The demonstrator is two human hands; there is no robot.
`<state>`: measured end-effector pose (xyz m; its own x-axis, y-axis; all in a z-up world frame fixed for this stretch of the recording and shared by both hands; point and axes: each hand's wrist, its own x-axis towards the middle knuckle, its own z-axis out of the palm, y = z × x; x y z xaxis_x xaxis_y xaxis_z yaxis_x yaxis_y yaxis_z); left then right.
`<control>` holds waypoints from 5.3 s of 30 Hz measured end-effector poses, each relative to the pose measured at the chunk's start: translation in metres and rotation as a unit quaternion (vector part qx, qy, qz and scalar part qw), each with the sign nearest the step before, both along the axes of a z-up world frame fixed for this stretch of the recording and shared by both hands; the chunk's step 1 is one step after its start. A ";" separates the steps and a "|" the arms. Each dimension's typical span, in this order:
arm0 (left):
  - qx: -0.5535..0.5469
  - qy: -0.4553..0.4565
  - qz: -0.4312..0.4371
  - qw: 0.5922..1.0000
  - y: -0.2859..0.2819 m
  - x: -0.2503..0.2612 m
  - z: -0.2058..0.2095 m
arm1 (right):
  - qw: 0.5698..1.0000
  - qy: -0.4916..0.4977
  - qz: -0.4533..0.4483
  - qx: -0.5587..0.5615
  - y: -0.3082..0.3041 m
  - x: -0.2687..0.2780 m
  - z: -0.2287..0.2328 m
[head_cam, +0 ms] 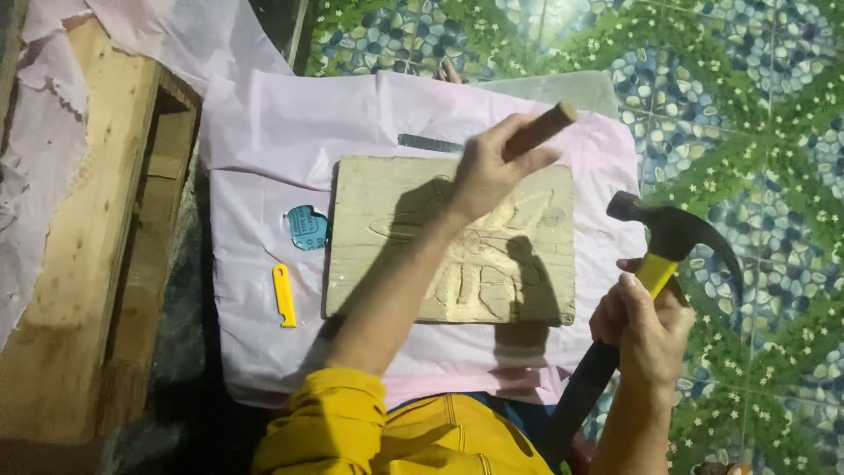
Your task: The person carves a detailed floral pattern into a block using a hammer and a wooden chisel.
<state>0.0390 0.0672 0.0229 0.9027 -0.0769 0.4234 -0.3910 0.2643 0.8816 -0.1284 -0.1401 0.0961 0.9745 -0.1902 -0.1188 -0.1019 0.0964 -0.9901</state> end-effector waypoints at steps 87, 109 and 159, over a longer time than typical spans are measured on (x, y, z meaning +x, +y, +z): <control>-0.069 0.213 -0.154 0.962 -0.050 0.043 -0.010 | 0.991 -0.040 0.103 -0.078 -0.035 0.157 0.050; -0.043 0.203 -0.124 0.970 -0.047 0.026 0.005 | 0.973 0.014 0.124 -0.192 -0.032 0.167 0.064; -0.109 0.199 -0.062 0.972 -0.037 0.004 -0.021 | 0.936 0.007 0.236 -0.262 -0.009 0.164 0.089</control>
<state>0.0426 0.0306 0.0021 0.9878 -0.1435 0.0605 0.0171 0.4858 0.8739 0.0361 -0.1493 0.1850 0.9639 0.2249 -0.1425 -0.0237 -0.4606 -0.8873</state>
